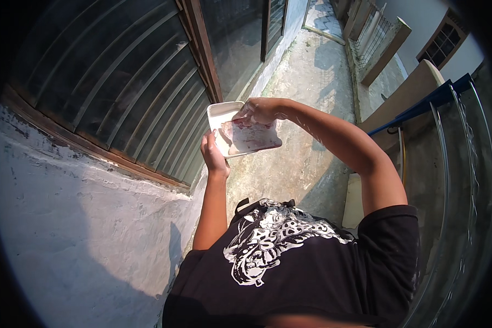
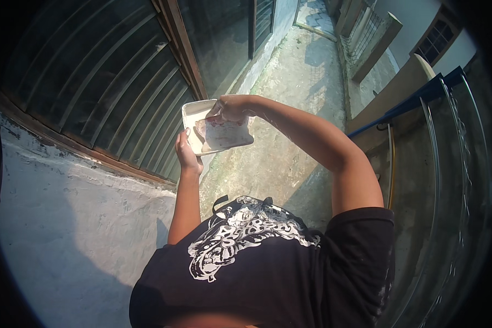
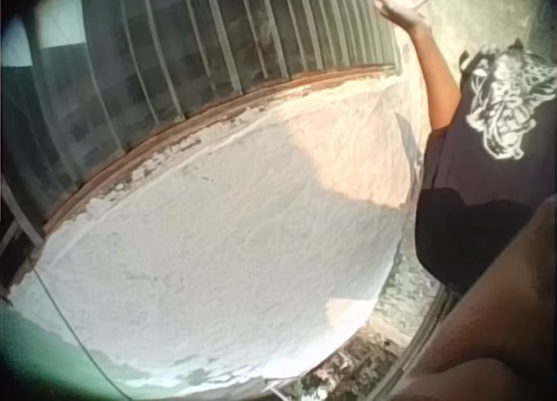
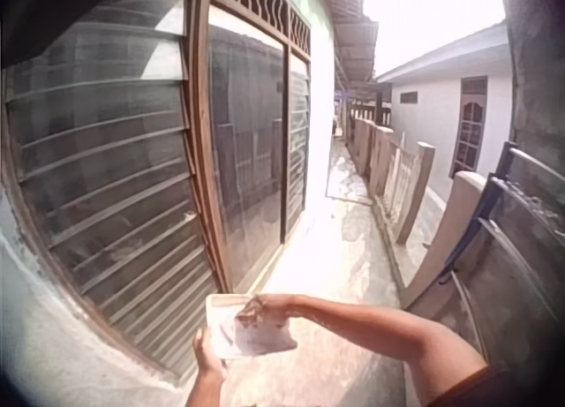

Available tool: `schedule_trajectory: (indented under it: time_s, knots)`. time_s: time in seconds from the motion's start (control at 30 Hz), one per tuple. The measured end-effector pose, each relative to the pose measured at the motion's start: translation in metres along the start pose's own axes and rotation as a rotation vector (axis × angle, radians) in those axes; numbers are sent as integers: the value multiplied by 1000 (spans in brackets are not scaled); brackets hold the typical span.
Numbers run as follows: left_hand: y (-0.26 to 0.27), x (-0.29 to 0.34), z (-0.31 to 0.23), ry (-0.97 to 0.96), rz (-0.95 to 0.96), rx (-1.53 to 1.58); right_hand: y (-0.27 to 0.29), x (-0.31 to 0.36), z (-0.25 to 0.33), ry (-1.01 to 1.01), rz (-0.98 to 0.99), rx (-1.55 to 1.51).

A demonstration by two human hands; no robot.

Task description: Applying plaster or filler to an exterior wall using a putty knife and a plastic tray.

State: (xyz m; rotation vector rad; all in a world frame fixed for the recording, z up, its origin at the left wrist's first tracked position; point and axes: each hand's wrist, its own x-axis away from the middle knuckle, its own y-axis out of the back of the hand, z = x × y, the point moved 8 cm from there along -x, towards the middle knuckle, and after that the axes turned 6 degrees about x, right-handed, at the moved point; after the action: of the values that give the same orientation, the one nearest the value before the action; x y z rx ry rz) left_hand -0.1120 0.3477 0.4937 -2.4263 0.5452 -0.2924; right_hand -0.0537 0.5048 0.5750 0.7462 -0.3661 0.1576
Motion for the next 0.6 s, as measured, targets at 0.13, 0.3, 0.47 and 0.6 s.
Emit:
schedule_trajectory:
  time_s: [0.13,0.3,0.47,0.6]
  knots:
    - [6,3,-5,-21,-2,11,7,6,-4,38,-57,-206]
    - [21,2,-10,-28,-40,55,5,8,-16,11,-138,-458]
    - [29,-4,-10,-22,-18,99,-7,7,-43,-75,-234,-654]
    - [25,-11,-11,-3,42,168,-12,7,-61,-123,-363,-679]
